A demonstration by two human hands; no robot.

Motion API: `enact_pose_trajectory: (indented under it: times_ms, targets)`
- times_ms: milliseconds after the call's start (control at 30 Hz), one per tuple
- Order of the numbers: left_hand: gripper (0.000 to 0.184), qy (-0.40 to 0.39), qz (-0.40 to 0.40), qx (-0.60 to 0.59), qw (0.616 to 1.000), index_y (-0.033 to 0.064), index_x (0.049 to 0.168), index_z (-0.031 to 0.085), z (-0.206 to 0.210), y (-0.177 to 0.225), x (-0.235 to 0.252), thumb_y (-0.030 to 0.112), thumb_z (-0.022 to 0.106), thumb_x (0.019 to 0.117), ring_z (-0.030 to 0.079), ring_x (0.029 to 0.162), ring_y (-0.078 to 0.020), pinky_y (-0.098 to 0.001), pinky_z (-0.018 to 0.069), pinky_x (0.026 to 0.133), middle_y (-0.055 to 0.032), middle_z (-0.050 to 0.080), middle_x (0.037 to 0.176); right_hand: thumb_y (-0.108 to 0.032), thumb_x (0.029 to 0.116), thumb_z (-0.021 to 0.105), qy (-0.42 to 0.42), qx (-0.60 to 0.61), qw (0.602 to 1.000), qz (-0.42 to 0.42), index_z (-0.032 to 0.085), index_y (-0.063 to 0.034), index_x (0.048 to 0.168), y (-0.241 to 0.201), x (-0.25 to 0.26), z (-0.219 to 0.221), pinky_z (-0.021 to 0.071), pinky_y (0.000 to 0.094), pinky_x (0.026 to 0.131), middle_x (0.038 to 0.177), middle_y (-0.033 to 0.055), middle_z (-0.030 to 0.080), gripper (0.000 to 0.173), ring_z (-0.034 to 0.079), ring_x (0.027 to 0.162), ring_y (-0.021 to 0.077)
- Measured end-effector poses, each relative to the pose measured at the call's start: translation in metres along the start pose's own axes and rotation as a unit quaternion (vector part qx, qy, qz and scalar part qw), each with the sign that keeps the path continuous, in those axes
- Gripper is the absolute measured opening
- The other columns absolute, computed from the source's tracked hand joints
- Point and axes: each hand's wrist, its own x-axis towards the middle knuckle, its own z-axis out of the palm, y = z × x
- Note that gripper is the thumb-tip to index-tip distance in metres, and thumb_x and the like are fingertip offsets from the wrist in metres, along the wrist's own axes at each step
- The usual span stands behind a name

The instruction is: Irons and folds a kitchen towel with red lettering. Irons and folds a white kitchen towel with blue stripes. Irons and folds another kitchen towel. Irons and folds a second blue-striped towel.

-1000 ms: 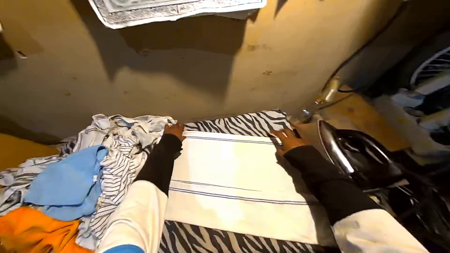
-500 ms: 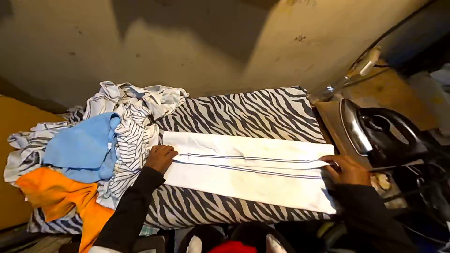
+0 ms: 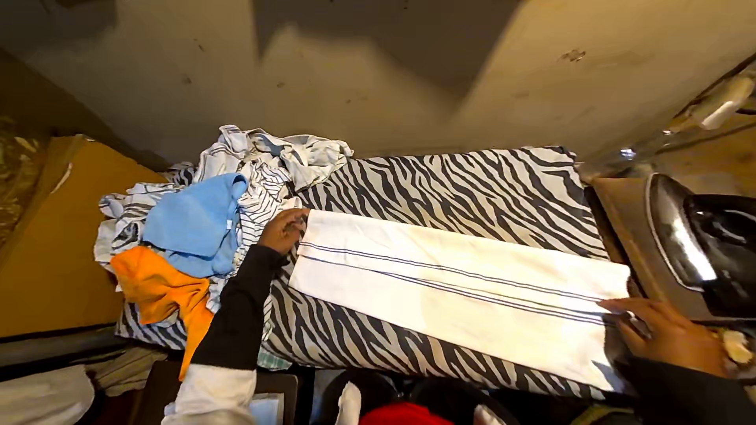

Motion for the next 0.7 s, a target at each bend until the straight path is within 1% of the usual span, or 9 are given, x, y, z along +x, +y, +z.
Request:
enact_pose_trajectory:
  times_ms: [67, 167, 267, 400, 467, 500, 567, 633, 700]
  targets:
    - [0.037, 0.026, -0.055, 0.014, 0.998, -0.0050, 0.137, 0.057, 0.000, 0.008, 0.016, 0.000, 0.056, 0.1001, 0.069, 0.103, -0.0373, -0.0518, 0.0553, 0.091, -0.0272, 0.064, 0.128, 0.012, 0.0876, 0.063, -0.003, 0.009, 1.000, 0.000, 0.072, 0.0105, 0.107, 0.003, 0.001, 0.003, 0.0490, 0.0708, 0.092, 0.113, 0.0388, 0.066, 0.021, 0.064, 0.104, 0.0587]
    - [0.041, -0.005, -0.086, 0.058, 0.995, -0.0054, 0.138, 0.056, 0.008, 0.017, 0.032, 0.007, 0.063, 0.0994, 0.069, 0.098, -0.0390, -0.0547, 0.0526, 0.092, -0.0266, 0.070, 0.111, 0.009, 0.0893, 0.062, 0.008, 0.013, 1.000, 0.010, 0.072, 0.0118, 0.106, 0.003, 0.000, 0.004, 0.0485, 0.0692, 0.093, 0.113, 0.0390, 0.066, 0.019, 0.064, 0.104, 0.0590]
    - [0.051, -0.011, -0.096, 0.061, 0.993, -0.0035, 0.142, 0.053, 0.012, 0.017, 0.043, 0.005, 0.070, 0.0945, 0.068, 0.094, -0.0383, -0.0547, 0.0523, 0.090, -0.0259, 0.070, 0.107, 0.006, 0.0906, 0.060, 0.051, 0.008, 0.999, 0.006, 0.071, 0.0125, 0.103, 0.007, -0.007, 0.008, 0.0506, 0.0643, 0.094, 0.111, 0.0376, 0.067, 0.018, 0.066, 0.104, 0.0560]
    - [0.039, 0.070, -0.124, 0.032, 0.989, -0.0044, 0.135, 0.058, 0.022, 0.016, 0.052, 0.001, 0.064, 0.0970, 0.068, 0.090, -0.0368, -0.0524, 0.0536, 0.087, -0.0254, 0.069, 0.105, 0.005, 0.0917, 0.058, 0.095, 0.006, 0.995, 0.028, 0.072, 0.0120, 0.103, 0.009, -0.012, 0.016, 0.0504, 0.0622, 0.096, 0.113, 0.0366, 0.067, 0.019, 0.066, 0.106, 0.0545]
    - [0.044, 0.094, -0.119, 0.087, 0.985, -0.0063, 0.138, 0.055, 0.031, 0.010, 0.056, 0.000, 0.065, 0.0956, 0.067, 0.102, -0.0437, -0.0581, 0.0511, 0.094, -0.0293, 0.067, 0.115, 0.007, 0.0918, 0.060, 0.074, 0.009, 0.996, 0.042, 0.072, 0.0120, 0.103, 0.009, -0.012, 0.020, 0.0489, 0.0662, 0.096, 0.114, 0.0380, 0.066, 0.017, 0.064, 0.107, 0.0569]
    - [0.047, 0.099, -0.107, 0.124, 0.981, -0.0067, 0.140, 0.052, 0.037, 0.011, 0.054, 0.000, 0.065, 0.0957, 0.063, 0.112, -0.0461, -0.0591, 0.0496, 0.099, -0.0311, 0.062, 0.126, 0.008, 0.0914, 0.060, 0.067, 0.009, 0.997, 0.042, 0.072, 0.0124, 0.103, 0.008, -0.011, 0.022, 0.0490, 0.0670, 0.095, 0.114, 0.0385, 0.066, 0.017, 0.064, 0.107, 0.0576]
    - [0.041, 0.113, -0.039, 0.187, 0.975, -0.0075, 0.137, 0.056, 0.057, 0.029, 0.042, 0.002, 0.060, 0.0976, 0.056, 0.125, -0.0486, -0.0587, 0.0458, 0.106, -0.0334, 0.054, 0.137, 0.008, 0.0909, 0.060, 0.069, 0.008, 0.997, 0.034, 0.071, 0.0121, 0.103, 0.009, -0.010, 0.022, 0.0491, 0.0671, 0.096, 0.114, 0.0383, 0.066, 0.017, 0.064, 0.106, 0.0579]
    - [0.035, 0.076, 0.058, 0.222, 0.970, -0.0046, 0.132, 0.063, 0.093, 0.045, 0.021, 0.010, 0.054, 0.1019, 0.056, 0.130, -0.0432, -0.0544, 0.0446, 0.111, -0.0284, 0.059, 0.137, 0.004, 0.0914, 0.060, 0.084, -0.002, 0.996, 0.025, 0.072, 0.0103, 0.103, 0.012, -0.013, 0.022, 0.0484, 0.0671, 0.097, 0.114, 0.0365, 0.066, 0.018, 0.064, 0.107, 0.0569]
    - [0.048, 0.003, 0.118, 0.240, 0.964, 0.0096, 0.146, 0.057, 0.129, 0.039, 0.002, 0.031, 0.054, 0.1032, 0.043, 0.145, -0.0364, -0.0596, 0.0321, 0.118, -0.0173, 0.050, 0.154, 0.003, 0.0913, 0.061, 0.109, -0.016, 0.994, 0.025, 0.074, 0.0079, 0.101, 0.011, -0.015, 0.023, 0.0456, 0.0681, 0.099, 0.114, 0.0356, 0.067, 0.017, 0.062, 0.107, 0.0581]
